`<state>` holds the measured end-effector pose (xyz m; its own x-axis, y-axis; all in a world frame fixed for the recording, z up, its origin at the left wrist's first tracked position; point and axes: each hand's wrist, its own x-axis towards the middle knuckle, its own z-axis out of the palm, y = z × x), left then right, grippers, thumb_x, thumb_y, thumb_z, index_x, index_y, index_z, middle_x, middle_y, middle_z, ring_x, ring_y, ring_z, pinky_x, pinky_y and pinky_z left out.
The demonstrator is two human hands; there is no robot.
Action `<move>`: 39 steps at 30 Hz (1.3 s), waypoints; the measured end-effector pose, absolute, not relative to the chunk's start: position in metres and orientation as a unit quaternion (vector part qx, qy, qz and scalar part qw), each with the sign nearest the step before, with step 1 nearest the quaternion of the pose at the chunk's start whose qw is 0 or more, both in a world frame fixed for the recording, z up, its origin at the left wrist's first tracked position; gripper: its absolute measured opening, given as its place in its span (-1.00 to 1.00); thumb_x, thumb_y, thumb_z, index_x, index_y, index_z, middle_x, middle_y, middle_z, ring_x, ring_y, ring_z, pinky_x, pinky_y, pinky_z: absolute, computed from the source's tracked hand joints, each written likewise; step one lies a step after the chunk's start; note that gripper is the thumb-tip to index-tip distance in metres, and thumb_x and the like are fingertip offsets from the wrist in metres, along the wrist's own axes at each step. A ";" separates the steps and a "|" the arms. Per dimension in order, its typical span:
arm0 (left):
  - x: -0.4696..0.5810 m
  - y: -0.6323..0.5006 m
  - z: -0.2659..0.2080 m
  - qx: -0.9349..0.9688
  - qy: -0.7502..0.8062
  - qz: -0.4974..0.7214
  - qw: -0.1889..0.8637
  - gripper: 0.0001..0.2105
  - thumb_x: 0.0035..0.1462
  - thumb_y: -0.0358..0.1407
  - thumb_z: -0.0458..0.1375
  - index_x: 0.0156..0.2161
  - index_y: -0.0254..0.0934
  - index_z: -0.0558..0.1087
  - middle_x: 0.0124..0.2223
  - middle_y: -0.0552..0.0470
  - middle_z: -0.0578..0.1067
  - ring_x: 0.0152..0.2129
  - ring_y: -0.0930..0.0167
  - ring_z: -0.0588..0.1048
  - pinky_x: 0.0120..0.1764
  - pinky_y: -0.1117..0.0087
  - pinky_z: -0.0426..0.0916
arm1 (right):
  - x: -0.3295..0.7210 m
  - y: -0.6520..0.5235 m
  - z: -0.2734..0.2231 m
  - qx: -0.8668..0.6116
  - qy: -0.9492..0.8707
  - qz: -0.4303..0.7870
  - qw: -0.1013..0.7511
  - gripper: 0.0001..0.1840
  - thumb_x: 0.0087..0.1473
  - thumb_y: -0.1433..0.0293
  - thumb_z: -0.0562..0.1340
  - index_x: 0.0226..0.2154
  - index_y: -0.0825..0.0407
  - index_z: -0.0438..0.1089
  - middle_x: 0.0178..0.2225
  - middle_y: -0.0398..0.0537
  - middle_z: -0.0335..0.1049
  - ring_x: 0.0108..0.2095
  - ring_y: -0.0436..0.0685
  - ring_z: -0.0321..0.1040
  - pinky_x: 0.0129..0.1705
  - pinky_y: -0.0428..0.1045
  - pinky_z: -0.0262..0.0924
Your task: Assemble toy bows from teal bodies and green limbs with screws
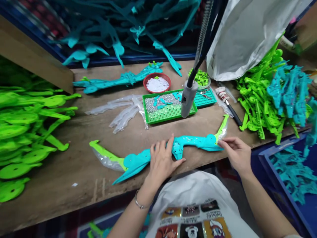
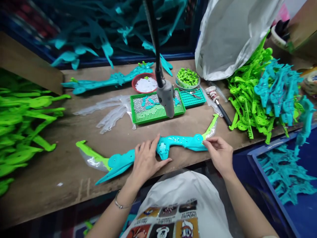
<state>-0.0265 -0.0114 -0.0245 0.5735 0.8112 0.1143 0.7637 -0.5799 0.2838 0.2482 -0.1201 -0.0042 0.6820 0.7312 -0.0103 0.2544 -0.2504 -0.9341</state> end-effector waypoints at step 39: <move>-0.017 -0.035 -0.032 0.860 0.471 0.135 0.142 -0.08 -0.01 0.08 0.38 0.36 -0.29 0.20 0.10 -0.29 0.46 -0.01 0.01 0.40 -0.02 0.05 0.26 | 0.193 -0.093 -0.019 -0.714 -0.620 0.040 0.321 -0.86 0.25 0.36 0.26 -0.15 -0.06 0.52 -0.18 -0.04 0.63 -0.16 0.18 0.54 0.01 0.15 0.33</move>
<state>-0.0175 -0.0354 -0.0319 0.5209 0.8479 0.0983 0.7714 -0.5169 0.3711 0.1931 -0.0931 -0.0190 0.2268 0.9122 0.3414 0.8604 -0.0235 -0.5090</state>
